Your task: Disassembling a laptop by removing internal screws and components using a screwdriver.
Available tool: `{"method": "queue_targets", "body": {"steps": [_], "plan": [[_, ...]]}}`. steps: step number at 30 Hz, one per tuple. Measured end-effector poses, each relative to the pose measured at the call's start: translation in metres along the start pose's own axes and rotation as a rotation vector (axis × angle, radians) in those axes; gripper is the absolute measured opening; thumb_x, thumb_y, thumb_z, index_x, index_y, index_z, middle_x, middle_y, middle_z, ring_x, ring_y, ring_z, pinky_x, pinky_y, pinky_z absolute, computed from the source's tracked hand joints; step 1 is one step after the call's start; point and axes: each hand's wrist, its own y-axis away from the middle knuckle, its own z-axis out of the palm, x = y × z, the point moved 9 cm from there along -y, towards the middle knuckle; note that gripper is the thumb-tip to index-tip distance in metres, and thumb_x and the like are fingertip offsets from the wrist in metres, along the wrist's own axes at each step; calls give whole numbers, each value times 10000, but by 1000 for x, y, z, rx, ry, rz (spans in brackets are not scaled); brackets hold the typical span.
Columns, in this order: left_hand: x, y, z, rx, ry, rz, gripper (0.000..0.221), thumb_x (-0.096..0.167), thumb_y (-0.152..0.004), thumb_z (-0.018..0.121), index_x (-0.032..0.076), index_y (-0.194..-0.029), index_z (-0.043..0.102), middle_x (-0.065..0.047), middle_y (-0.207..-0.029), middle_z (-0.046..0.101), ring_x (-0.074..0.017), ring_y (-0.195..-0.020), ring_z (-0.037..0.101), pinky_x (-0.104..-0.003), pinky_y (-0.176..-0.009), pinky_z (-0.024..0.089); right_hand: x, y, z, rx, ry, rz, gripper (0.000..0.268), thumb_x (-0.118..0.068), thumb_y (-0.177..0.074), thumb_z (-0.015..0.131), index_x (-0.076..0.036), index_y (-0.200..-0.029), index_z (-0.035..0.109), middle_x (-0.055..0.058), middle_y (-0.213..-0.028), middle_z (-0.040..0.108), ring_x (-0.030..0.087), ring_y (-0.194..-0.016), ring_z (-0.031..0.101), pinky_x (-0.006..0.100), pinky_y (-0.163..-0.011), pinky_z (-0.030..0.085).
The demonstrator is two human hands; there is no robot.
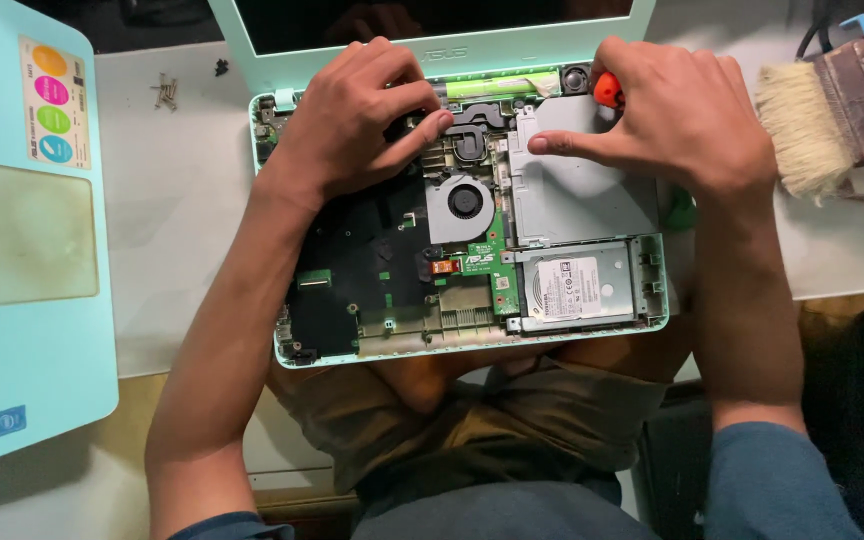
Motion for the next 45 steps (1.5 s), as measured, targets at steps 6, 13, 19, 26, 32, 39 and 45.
{"method": "queue_targets", "body": {"steps": [6, 13, 19, 26, 32, 39, 45], "plan": [[-1, -1, 2, 4, -12, 14, 267, 240, -1246, 875, 65, -1066, 783, -108, -1061, 680, -300, -948, 630, -447, -824, 538, 7, -3, 4, 107, 92, -46, 1011, -1196, -1007, 581, -188, -1066, 644, 71, -1002, 815, 396, -844, 791, 557, -745, 564], [-1, -1, 4, 2, -51, 14, 288, 284, -1238, 890, 84, -1063, 780, -95, -1054, 666, -286, -945, 639, -437, -805, 556, 16, 13, -9, 337, 130, -149, 983, -1184, -1075, 685, -202, -1067, 714, -40, -1159, 730, 271, -845, 719, 479, -770, 515], [-1, 0, 6, -9, -74, 18, 291, 307, -1251, 880, 89, -1079, 793, -91, -1064, 676, -271, -940, 638, -430, -802, 555, 25, 12, 0, 380, 179, -169, 938, -1204, -1123, 690, -267, -1157, 674, -89, -876, 727, 234, -782, 712, 445, -738, 441], [-1, 0, 4, 0, -29, 25, 278, 267, -1258, 875, 76, -1074, 792, -97, -1053, 664, -278, -933, 622, -431, -799, 536, 41, 24, -8, 604, -36, -311, 741, -894, -1272, 1071, -187, -1221, 854, -31, -1067, 820, 206, -951, 759, 417, -892, 497], [3, -5, -3, 32, 112, 1, 255, 215, -1251, 846, 38, -1076, 792, -121, -1036, 694, -275, -934, 624, -424, -818, 545, 107, 16, -3, 850, -324, -62, 1015, -699, -1412, 1318, -55, -1098, 599, 78, -1033, 594, 271, -937, 575, 491, -857, 463], [19, -14, -3, -165, 1026, -440, 668, 586, -1095, 701, 73, -1512, 604, -120, -1343, 802, -238, -1194, 815, -366, -1047, 671, 35, -17, 3, 472, -1068, 66, 553, -479, -1375, 807, -159, -975, 597, -60, -817, 532, 56, -744, 461, 277, -644, 365], [-19, 3, 19, 87, 1215, -533, 506, 381, -1191, 708, 21, -1526, 592, -153, -1426, 724, -291, -1310, 740, -405, -1084, 728, -18, -9, 1, 261, -1158, -155, 388, -317, -1270, 775, -140, -970, 604, -53, -750, 498, 51, -648, 423, 251, -589, 312]]}}
